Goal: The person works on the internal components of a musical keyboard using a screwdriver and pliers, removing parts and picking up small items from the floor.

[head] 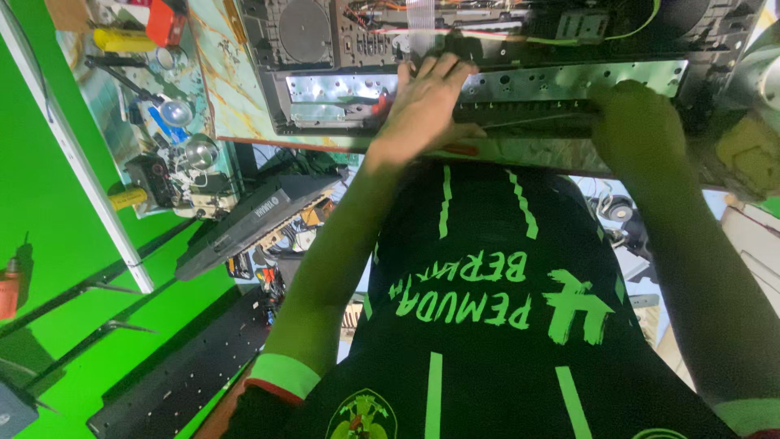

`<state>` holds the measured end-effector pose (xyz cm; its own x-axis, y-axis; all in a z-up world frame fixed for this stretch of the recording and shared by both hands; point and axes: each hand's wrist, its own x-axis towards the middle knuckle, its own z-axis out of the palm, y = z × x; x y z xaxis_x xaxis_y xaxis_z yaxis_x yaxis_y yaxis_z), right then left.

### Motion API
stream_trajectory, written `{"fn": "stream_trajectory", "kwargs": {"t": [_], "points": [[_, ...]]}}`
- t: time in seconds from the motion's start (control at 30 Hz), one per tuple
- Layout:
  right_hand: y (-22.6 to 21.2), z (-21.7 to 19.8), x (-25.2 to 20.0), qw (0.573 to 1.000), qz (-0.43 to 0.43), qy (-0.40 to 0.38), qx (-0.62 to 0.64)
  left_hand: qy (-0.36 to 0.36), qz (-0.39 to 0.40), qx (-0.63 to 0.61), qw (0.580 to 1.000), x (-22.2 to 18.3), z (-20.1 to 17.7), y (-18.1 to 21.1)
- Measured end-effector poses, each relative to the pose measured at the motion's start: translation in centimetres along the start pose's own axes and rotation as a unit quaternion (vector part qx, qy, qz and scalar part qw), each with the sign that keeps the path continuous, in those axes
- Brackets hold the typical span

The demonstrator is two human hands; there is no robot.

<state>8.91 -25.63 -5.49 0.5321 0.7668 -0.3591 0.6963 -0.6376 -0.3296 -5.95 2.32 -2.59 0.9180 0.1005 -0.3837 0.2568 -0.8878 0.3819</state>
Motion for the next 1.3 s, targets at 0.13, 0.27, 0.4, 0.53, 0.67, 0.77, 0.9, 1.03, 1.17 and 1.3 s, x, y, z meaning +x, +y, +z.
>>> {"fn": "stream_trajectory", "kwargs": {"t": [0.13, 0.27, 0.4, 0.53, 0.67, 0.77, 0.9, 1.03, 1.17, 1.3], "points": [[1.1, 0.4, 0.0, 0.999, -0.052, 0.01, 0.009, 0.055, 0.013, -0.045, 0.997, -0.3, 0.6, -1.3], [1.4, 1.0, -0.6, 0.996, -0.088, 0.002, -0.004, 0.207, 0.044, -0.118, 0.97, -0.4, 1.3, -2.9], [0.7, 0.8, -1.8, 0.982, -0.112, 0.062, 0.139, 0.339, 0.026, -0.307, 0.889, -3.0, 2.4, -3.0], [-1.1, 0.8, -1.3, 0.969, -0.078, 0.075, 0.221, 0.346, 0.082, -0.47, 0.808, -4.9, 4.0, -0.4], [-2.1, 1.1, -0.5, 0.956, -0.091, 0.044, 0.276, 0.331, -0.013, -0.282, 0.9, -5.4, 4.5, 1.4], [-2.5, 1.7, -0.7, 0.934, -0.166, 0.021, 0.316, 0.313, -0.001, -0.251, 0.916, -5.8, 4.4, 1.8], [-3.5, 2.8, -1.2, 0.946, -0.227, 0.108, 0.204, 0.256, -0.052, -0.097, 0.96, -4.9, 4.5, 1.5], [-5.4, 3.2, -0.3, 0.938, -0.245, 0.141, 0.199, 0.201, -0.052, 0.065, 0.976, -2.6, 5.3, 0.7], [-6.1, 3.3, 0.4, 0.934, -0.155, 0.169, 0.274, 0.212, -0.045, 0.19, 0.958, -2.1, 7.2, 0.4], [-6.1, 4.2, 2.1, 0.915, -0.187, 0.214, 0.285, 0.221, -0.054, 0.17, 0.959, -1.7, 7.4, 0.2]]}}
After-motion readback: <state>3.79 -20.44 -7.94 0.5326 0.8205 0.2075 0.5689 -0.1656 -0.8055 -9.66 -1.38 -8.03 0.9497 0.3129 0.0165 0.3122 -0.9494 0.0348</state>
